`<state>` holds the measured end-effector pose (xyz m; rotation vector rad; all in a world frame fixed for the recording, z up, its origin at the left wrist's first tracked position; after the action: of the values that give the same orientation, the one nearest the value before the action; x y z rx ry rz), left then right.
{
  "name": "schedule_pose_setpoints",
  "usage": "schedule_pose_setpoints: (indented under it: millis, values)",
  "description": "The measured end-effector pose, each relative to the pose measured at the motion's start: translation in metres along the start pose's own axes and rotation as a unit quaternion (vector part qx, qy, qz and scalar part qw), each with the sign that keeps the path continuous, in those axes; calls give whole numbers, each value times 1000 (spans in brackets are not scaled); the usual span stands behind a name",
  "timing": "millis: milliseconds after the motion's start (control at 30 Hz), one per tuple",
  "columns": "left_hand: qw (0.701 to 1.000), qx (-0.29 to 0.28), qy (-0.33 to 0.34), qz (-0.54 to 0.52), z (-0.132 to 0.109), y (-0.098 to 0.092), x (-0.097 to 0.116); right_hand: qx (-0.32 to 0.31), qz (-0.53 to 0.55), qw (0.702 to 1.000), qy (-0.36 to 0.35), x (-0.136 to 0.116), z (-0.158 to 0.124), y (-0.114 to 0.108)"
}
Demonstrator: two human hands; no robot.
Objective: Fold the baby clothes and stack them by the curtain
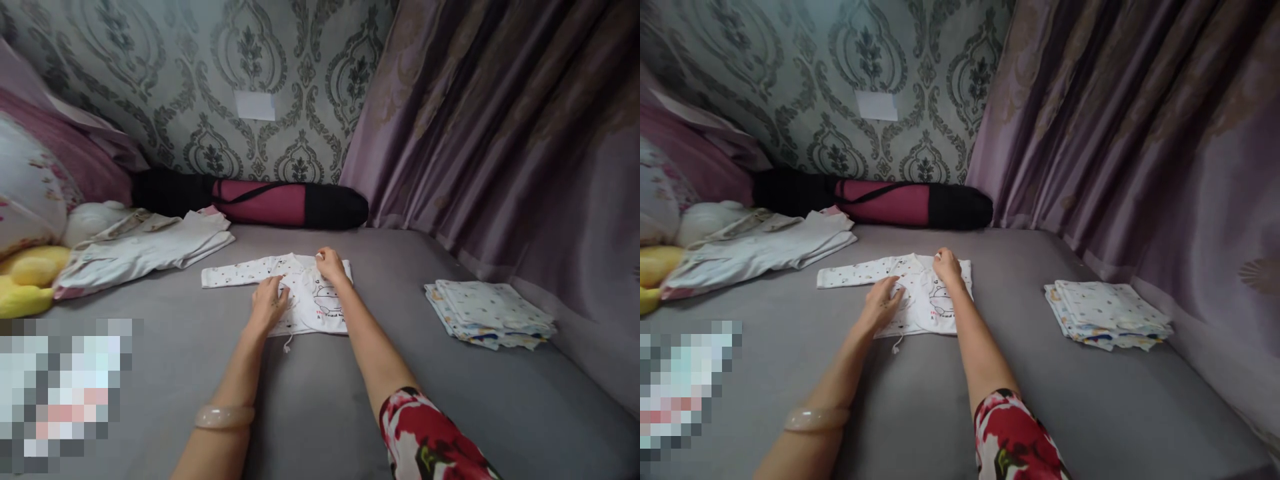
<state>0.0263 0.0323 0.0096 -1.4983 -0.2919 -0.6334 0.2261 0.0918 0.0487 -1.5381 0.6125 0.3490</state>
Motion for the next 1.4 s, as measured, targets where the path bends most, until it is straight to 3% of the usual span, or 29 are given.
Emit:
schedule_pose_setpoints:
  millis: [300, 467, 567, 800, 1033, 1400]
  values:
    - [1000, -4, -4, 16, 1, 2, 0, -11, -59, 998, 31, -13, -10, 21]
    - [1000, -10, 1, 22, 2, 3, 0, -52, -52, 997, -8, -20, -15, 29]
    - [1000, -9, 3, 25, 1, 2, 1, -53, -64, 996, -39, -19, -17, 22]
    - [1000, -3, 2, 24, -1, 3, 0, -17, -142, 989, -46, 17, -21, -2]
    - [1000, -9, 3, 27, 0, 6, -2, -21, -183, 983, -8, 56, -16, 12]
    - [999, -20, 12, 27, -1, 6, 0, -48, -189, 981, 15, 67, -10, 16]
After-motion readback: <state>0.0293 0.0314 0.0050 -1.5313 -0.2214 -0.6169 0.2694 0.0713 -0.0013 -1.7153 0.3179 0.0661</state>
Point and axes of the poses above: each hand's wrist, its own z-axis towards the middle knuckle, its own y-axis out of the palm, x = y × z, the point moved 9 cm from there along z, towards the middle knuckle, and after that the axes turned 9 degrees about -x, right-handed, at the moved point
